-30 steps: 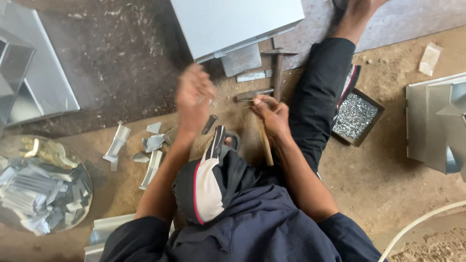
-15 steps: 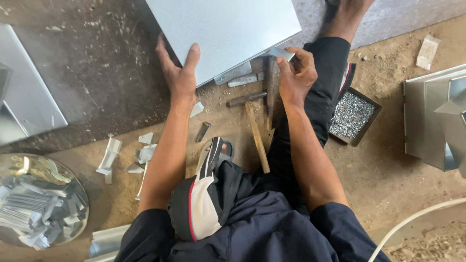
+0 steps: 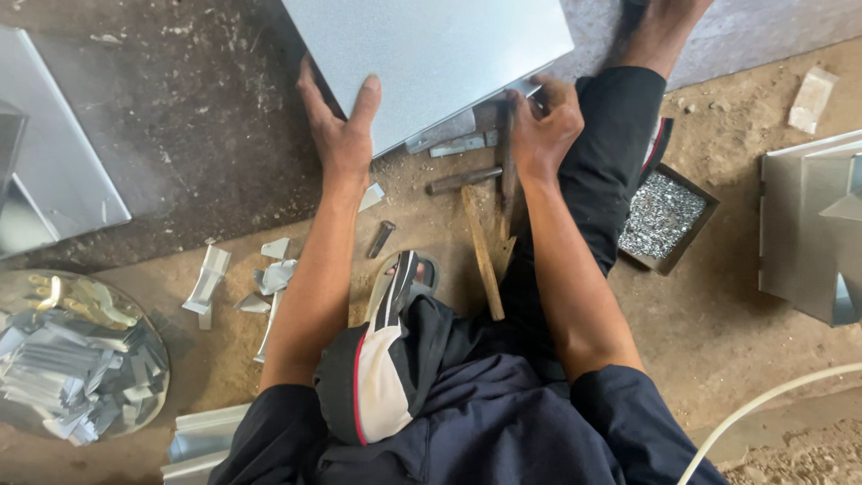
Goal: The person sits on the workshop floor and hammers the edges of a galvanized sheet metal box, then picks up small metal clips and fits them along the box edge, hammering them in place. They reposition and turn the box between strikes and set finished pieces aside with other completed boxes.
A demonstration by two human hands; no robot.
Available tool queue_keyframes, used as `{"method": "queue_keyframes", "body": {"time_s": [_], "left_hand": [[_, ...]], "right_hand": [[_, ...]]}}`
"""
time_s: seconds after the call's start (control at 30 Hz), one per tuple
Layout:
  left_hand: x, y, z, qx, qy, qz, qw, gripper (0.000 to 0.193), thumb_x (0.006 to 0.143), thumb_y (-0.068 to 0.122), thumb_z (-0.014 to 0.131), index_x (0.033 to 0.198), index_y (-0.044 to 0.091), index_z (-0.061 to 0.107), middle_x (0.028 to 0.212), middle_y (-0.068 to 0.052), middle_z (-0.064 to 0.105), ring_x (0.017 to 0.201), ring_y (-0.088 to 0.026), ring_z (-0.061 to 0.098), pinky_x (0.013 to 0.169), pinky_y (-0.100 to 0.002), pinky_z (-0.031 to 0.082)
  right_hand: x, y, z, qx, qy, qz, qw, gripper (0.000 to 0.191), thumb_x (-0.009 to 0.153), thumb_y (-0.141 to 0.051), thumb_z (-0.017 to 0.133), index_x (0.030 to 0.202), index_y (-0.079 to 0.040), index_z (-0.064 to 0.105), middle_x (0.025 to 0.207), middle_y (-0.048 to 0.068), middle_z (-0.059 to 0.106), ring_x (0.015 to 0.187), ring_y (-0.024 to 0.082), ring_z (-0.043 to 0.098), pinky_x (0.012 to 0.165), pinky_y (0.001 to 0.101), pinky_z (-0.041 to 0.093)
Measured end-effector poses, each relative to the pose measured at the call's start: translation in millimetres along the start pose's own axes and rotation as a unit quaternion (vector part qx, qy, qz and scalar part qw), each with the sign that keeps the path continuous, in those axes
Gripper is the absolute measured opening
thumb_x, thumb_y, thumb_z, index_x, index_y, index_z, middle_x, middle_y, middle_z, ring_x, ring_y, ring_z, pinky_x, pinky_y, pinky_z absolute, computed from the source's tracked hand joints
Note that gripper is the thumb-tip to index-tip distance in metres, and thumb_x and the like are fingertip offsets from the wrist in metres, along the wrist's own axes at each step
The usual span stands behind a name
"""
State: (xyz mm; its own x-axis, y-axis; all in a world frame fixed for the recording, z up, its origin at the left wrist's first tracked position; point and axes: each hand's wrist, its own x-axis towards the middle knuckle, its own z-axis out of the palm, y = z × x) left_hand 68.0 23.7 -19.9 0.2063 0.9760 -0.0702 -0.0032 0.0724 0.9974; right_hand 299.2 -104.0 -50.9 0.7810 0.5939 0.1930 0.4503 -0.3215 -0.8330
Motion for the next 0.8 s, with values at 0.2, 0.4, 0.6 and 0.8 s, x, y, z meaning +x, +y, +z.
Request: {"method": "queue_keyframes", "body": {"time_s": [0.2, 0.4, 0.6, 0.8], "left_hand": [[1.3, -0.9, -1.7, 0.024, 0.007, -0.003, 1.000, 0.100, 0.091, 0.042, 0.078, 0.163, 0.008, 0.017, 0.156, -0.021, 0.038, 0.148, -0.035, 0.041, 0.123, -0.049, 0.040], [1.4, -1.6, -1.9, 0.041, -0.004, -0.028, 0.999, 0.104, 0.090, 0.047, 0.078, 0.164, 0.010, 0.014, 0.157, -0.022, 0.035, 0.150, -0.037, 0.040, 0.124, -0.052, 0.040], [1.6, 2.1, -3.0, 0.040, 0.000, -0.017, 0.999, 0.103, 0.090, 0.045, 0.078, 0.164, 0.010, 0.016, 0.156, -0.022, 0.037, 0.149, -0.036, 0.041, 0.123, -0.051, 0.042], [0.6, 4.7, -2.5, 0.020, -0.003, 0.006, 1.000, 0.097, 0.093, 0.042, 0.078, 0.163, 0.006, 0.021, 0.155, -0.021, 0.041, 0.146, -0.034, 0.046, 0.121, -0.048, 0.044]], "right_hand": [[-2.7, -0.2, -1.4, 0.187, -0.059, 0.119, 0.973, 0.079, 0.077, -0.004, 0.090, 0.140, -0.002, 0.043, 0.146, 0.013, 0.047, 0.134, 0.025, 0.050, 0.104, 0.0386, 0.053], [8.7, 18.8, 4.8, 0.503, -0.112, 0.234, 0.824, 0.043, 0.093, -0.001, 0.075, 0.130, -0.004, 0.052, 0.151, 0.013, 0.049, 0.142, 0.027, 0.047, 0.117, 0.0410, 0.045], [30.1, 18.1, 24.1, 0.448, -0.104, 0.179, 0.870, 0.046, 0.096, 0.004, 0.078, 0.086, -0.010, 0.036, 0.119, 0.021, 0.064, 0.109, 0.024, 0.063, 0.097, 0.0377, 0.057], [42.9, 12.3, -3.8, 0.206, -0.206, 0.089, 0.952, 0.025, 0.096, -0.003, 0.084, 0.081, 0.002, 0.065, 0.091, 0.006, 0.065, 0.084, 0.012, 0.055, 0.073, 0.0284, 0.047]]}}
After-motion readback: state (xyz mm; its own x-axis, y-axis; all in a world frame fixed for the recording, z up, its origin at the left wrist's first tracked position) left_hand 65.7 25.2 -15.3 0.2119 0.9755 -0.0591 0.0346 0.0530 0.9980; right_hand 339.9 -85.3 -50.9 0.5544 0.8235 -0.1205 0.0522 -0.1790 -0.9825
